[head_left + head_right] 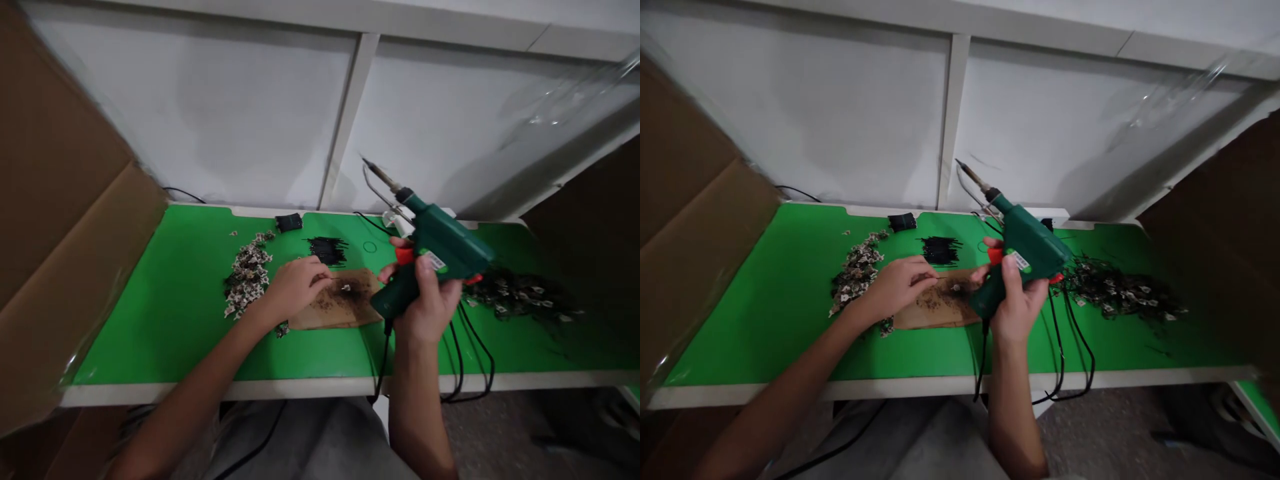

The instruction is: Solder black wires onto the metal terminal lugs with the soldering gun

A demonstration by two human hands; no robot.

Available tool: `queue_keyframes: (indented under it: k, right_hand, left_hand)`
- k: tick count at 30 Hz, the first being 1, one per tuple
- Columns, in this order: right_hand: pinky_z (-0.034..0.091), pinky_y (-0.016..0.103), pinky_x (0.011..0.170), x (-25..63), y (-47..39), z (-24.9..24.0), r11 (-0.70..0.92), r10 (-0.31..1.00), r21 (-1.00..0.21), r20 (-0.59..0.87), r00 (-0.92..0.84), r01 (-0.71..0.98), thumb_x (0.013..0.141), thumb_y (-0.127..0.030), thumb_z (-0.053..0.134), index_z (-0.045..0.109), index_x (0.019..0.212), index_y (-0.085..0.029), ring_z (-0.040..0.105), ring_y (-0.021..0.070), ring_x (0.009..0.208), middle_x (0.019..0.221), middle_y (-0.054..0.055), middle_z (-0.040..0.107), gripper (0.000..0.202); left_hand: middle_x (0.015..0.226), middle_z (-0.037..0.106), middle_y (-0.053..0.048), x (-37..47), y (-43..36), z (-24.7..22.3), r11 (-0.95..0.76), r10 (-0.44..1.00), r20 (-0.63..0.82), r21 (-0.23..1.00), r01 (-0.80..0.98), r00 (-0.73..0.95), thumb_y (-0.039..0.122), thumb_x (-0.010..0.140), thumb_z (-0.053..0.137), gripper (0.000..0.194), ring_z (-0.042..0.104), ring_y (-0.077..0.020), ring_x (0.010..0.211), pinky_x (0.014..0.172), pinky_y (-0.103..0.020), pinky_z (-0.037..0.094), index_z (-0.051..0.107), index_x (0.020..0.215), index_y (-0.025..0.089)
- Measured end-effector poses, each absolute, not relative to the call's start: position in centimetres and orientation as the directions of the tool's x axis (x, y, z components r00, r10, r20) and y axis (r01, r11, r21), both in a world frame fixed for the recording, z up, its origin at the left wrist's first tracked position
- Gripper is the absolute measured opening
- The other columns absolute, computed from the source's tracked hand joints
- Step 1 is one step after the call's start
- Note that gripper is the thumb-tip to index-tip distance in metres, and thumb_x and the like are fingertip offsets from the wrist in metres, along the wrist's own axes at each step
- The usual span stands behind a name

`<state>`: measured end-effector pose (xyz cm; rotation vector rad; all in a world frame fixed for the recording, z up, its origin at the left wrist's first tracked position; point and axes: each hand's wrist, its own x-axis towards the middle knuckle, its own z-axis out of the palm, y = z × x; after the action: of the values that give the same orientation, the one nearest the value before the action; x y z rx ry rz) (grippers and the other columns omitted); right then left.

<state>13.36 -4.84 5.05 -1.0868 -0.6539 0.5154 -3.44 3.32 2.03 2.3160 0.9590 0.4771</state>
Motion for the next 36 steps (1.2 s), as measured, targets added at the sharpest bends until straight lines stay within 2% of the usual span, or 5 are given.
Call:
queue_keyframes:
  k: [3,6,13,19,36]
  right_hand:
    - [0.046,0.028,0.048,13.8,-8.0,4.7,0.303,0.654,-0.953,0.221,0.724,0.017,0.083,-0.048,0.076,0.065,0.09,-0.022,0.055,0.0116,0.047,0.094,0.006,0.074,0.029]
    - [0.044,0.028,0.044,13.6,-12.6,3.0,0.054,0.641,-0.988,0.144,0.754,0.142,0.073,-0.047,0.084,0.068,0.079,-0.02,0.054,0.0136,0.045,0.077,0.006,0.072,0.032]
    - [0.06,0.037,0.064,14.0,-19.5,-0.7,-0.364,0.652,-0.901,-0.066,0.755,0.235,0.062,-0.058,0.085,0.079,0.082,-0.019,0.07,0.0276,0.068,0.078,0.012,0.075,0.045]
    - [0.061,0.041,0.077,14.0,-18.8,-0.5,-0.437,0.623,-0.88,-0.148,0.768,0.185,0.059,-0.066,0.082,0.079,0.077,-0.017,0.073,0.0307,0.076,0.075,0.013,0.075,0.052]
    - [0.055,0.03,0.06,14.3,-19.1,-1.0,-0.47,0.626,-0.879,-0.274,0.73,0.073,0.063,-0.066,0.083,0.08,0.09,-0.013,0.067,0.0249,0.074,0.083,0.012,0.074,0.059]
  left_hand:
    - [0.099,0.074,-0.003,-3.4,3.3,1.3,-0.602,0.72,0.009,0.505,0.619,0.693,0.024,0.096,0.063,0.013,0.068,-0.0201,0.086,0.07,-0.028,0.046,0.076,0.098,0.024]
    - [0.1,0.074,-0.004,-3.3,3.1,0.9,-0.65,0.705,-0.012,0.392,0.652,0.71,0.021,0.097,0.059,0.015,0.068,-0.0212,0.087,0.072,-0.03,0.045,0.074,0.096,0.023]
    - [0.096,0.073,-0.008,-3.0,2.5,0.9,-0.688,0.706,0.054,0.285,0.667,0.706,0.014,0.097,0.05,0.019,0.066,-0.0251,0.096,0.085,-0.04,0.04,0.068,0.088,0.017]
    - [0.101,0.071,-0.008,-2.9,2.3,0.8,-0.688,0.705,0.05,0.289,0.666,0.707,0.014,0.096,0.05,0.017,0.063,-0.0255,0.099,0.083,-0.041,0.037,0.066,0.09,0.017]
    - [0.103,0.072,-0.007,-2.5,2.2,1.0,-0.698,0.661,-0.008,0.36,0.619,0.75,0.009,0.099,0.048,0.015,0.064,-0.0241,0.102,0.087,-0.039,0.03,0.061,0.1,0.017]
